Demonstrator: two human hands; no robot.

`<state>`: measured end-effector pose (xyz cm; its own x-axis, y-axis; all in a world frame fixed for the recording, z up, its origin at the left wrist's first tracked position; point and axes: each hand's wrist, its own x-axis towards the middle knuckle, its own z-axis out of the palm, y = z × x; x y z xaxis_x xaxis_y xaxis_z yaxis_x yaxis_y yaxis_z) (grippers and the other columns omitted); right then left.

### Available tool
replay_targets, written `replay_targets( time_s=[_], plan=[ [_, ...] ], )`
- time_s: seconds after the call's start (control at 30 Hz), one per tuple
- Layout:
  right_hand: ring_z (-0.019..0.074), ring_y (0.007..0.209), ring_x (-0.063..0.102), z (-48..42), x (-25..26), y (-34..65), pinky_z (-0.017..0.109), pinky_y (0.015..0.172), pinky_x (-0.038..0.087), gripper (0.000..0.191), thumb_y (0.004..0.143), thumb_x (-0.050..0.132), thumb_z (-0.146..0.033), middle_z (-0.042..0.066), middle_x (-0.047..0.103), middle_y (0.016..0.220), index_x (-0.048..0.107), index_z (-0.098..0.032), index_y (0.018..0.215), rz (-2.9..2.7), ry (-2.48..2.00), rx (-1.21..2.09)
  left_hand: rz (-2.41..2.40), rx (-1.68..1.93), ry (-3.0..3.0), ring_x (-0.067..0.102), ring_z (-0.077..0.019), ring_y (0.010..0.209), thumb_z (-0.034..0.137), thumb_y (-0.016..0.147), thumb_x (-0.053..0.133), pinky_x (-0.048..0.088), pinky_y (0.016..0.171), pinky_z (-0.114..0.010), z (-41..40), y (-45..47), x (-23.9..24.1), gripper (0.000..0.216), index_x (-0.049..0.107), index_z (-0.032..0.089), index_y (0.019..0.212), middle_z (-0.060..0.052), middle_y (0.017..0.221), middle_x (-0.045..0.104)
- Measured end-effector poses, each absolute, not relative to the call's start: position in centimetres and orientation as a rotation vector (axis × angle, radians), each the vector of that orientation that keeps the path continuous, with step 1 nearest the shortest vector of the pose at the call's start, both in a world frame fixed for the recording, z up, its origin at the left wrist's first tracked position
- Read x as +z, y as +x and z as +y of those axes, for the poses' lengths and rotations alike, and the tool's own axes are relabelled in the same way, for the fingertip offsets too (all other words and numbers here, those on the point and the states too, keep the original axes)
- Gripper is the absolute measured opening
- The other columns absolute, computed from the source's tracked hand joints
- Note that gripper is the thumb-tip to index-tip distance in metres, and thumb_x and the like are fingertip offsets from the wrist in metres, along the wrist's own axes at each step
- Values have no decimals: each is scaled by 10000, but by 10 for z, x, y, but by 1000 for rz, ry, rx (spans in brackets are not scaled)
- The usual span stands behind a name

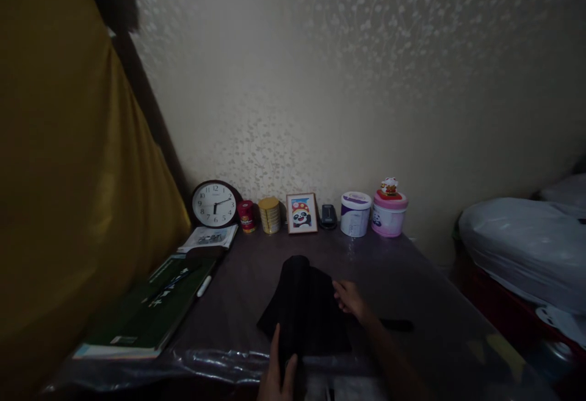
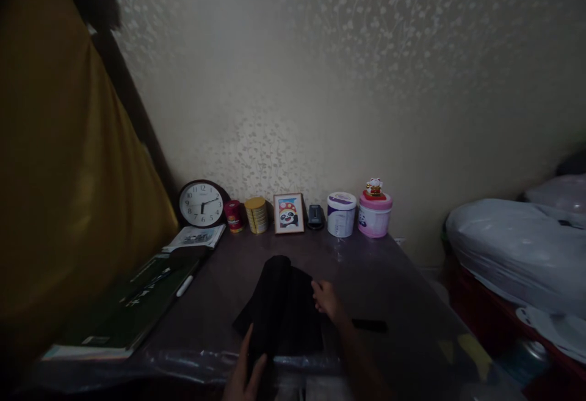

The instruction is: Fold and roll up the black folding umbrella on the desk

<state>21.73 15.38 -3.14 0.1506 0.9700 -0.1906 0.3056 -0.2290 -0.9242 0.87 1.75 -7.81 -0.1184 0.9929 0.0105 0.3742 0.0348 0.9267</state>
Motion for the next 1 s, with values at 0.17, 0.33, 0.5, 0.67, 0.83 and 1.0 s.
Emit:
replay_targets(
  time_s=[0.17, 0.33, 0.5, 0.67, 0.83, 1.0],
  plan=[
    [38, 273, 350, 163, -23, 215, 149, 293, 250, 291, 834, 415, -318, -61, 469, 427, 431, -181, 578, -1289, -1764, 1124, 1572, 1118, 1405, 328, -159, 1275, 425, 838, 317, 282, 1045, -292, 15, 10, -79, 626, 150, 148, 1374, -82, 1401, 337],
    [46, 276, 328, 169, -19, 215, 166, 306, 205, 332, 787, 501, -316, -62, 407, 334, 430, -178, 494, -1346, -1813, 1167, 1583, 1154, 1399, 329, -175, 1276, 428, 846, 312, 283, 1049, -329, 12, 12, -76, 601, 163, 177, 1372, -78, 1411, 320],
    [54, 293, 321, 171, -20, 215, 181, 331, 191, 243, 716, 573, -281, -77, 404, 345, 472, -174, 523, -1321, -1800, 1181, 1562, 1110, 1379, 276, -157, 1301, 448, 843, 318, 226, 1076, -333, 10, 11, -72, 614, 137, 203, 1376, -56, 1428, 287],
    [58, 412, 390, 170, -16, 216, 169, 409, 264, 195, 682, 575, -223, -81, 403, 422, 474, -165, 526, -1237, -1704, 1124, 1529, 1022, 1381, 232, -155, 1317, 465, 847, 298, 205, 1083, -331, 8, 8, -65, 640, 81, 192, 1383, -65, 1447, 237],
    [57, 474, 427, 156, -12, 214, 165, 444, 323, 258, 731, 501, -443, -76, 441, 561, 503, -187, 700, -1110, -1592, 1201, 1570, 1050, 1372, 238, -166, 1315, 466, 845, 314, 208, 1083, -341, 7, 9, -62, 628, 116, 202, 1379, -65, 1445, 243],
    [100, 518, 496, 141, -24, 208, 206, 461, 374, 367, 671, 540, -540, -47, 503, 581, 549, -180, 740, -1091, -1519, 1243, 1556, 994, 1422, 274, -180, 1301, 436, 856, 308, 251, 1067, -350, 8, 9, -60, 630, 94, 168, 1384, -98, 1430, 272]
  ],
)
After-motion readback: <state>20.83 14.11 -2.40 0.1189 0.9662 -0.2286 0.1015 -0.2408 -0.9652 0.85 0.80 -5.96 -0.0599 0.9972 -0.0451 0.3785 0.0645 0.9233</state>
